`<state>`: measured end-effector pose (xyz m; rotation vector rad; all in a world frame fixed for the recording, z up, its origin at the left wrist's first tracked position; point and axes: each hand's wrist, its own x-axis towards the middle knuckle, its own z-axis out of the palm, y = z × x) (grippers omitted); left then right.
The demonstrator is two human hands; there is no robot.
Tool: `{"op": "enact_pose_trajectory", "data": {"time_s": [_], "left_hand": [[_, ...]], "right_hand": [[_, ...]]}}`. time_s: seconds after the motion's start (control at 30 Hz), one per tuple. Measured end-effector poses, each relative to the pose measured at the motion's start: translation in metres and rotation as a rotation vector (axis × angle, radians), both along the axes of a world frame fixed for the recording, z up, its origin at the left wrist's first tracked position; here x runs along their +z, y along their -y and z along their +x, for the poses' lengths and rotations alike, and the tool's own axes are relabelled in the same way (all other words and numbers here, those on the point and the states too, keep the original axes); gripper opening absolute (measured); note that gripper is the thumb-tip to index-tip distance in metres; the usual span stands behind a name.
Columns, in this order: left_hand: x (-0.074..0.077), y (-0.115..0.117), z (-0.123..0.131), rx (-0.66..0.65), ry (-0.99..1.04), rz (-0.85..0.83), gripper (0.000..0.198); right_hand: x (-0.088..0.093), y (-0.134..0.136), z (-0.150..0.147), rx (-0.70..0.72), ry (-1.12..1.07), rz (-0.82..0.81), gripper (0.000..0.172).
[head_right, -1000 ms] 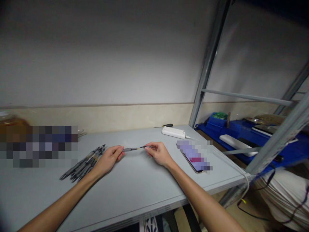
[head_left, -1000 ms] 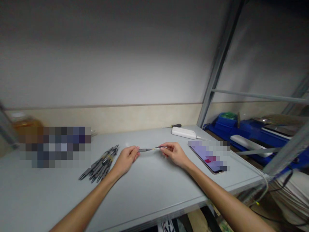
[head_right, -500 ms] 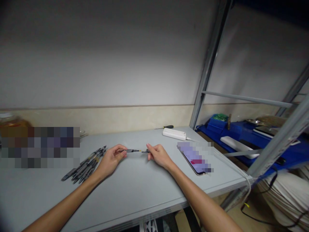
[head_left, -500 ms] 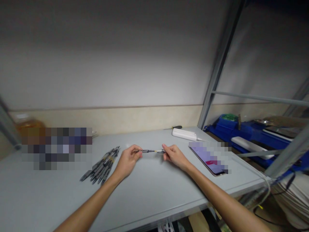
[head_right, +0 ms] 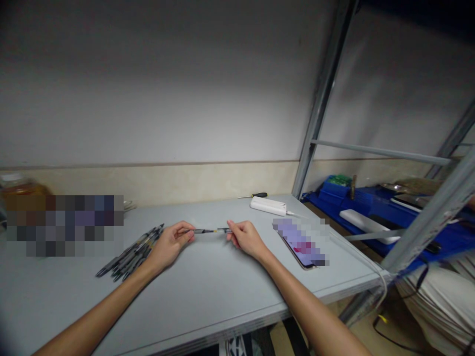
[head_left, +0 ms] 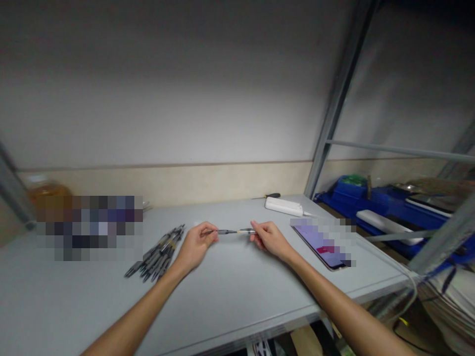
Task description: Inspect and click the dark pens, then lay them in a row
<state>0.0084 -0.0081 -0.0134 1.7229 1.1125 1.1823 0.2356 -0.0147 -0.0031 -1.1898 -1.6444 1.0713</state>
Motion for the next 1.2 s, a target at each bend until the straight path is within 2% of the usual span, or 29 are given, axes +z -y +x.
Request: {"op": "enact_pose_trajectory", "data": {"time_s": [0.1,0.13,0.23,0.37,0.47,0.6,0.77,0.93,1.07,1.13,1.2], "left_hand": [[-0.002,-0.002,-0.001,0.024,-0.011,0.007,0.018],[-0.003,-0.003,-0.002,0.025,-0.01,0.007,0.018],[-0.003,-0.003,-0.001,0.009,-0.001,-0.003,0.019],[-0.002,-0.002,0.0,-0.008,0.012,-0.026,0.019],[-0.004,-0.004,-0.002,-0.005,0.022,-0.017,0.021],[-0.006,-0.006,-0.004,-0.015,0.031,-0.03,0.025],[0.001,0.002,0.0,-0.003,-0.036,0.006,0.019],[0.012,0.014,0.002,0.119,-0.243,0.287,0.012],[0.014,0.017,0.002,0.031,-0.321,0.493,0.019],[0.014,0.018,0.003,0.002,-0.322,0.519,0.019],[0.014,0.017,0.004,0.024,-0.301,0.474,0.015]], "right_hand": [[0.003,0.001,0.001,-0.009,-0.028,0.115,0.038],[0.004,0.001,0.002,-0.013,-0.033,0.144,0.038],[0.003,0.001,0.002,-0.016,-0.006,0.14,0.033],[-0.001,0.0,0.001,-0.006,0.044,0.065,0.049],[-0.001,-0.001,0.002,-0.002,0.011,0.148,0.036],[0.001,0.001,0.002,-0.022,0.027,0.219,0.031],[0.003,0.003,0.001,0.064,-0.006,0.037,0.03],[0.001,-0.001,0.003,0.193,-0.274,-0.26,0.025],[-0.002,-0.003,0.007,0.274,-0.44,-0.447,0.026],[-0.002,-0.003,0.008,0.273,-0.463,-0.457,0.027],[-0.001,-0.003,0.007,0.236,-0.436,-0.388,0.027]]}}
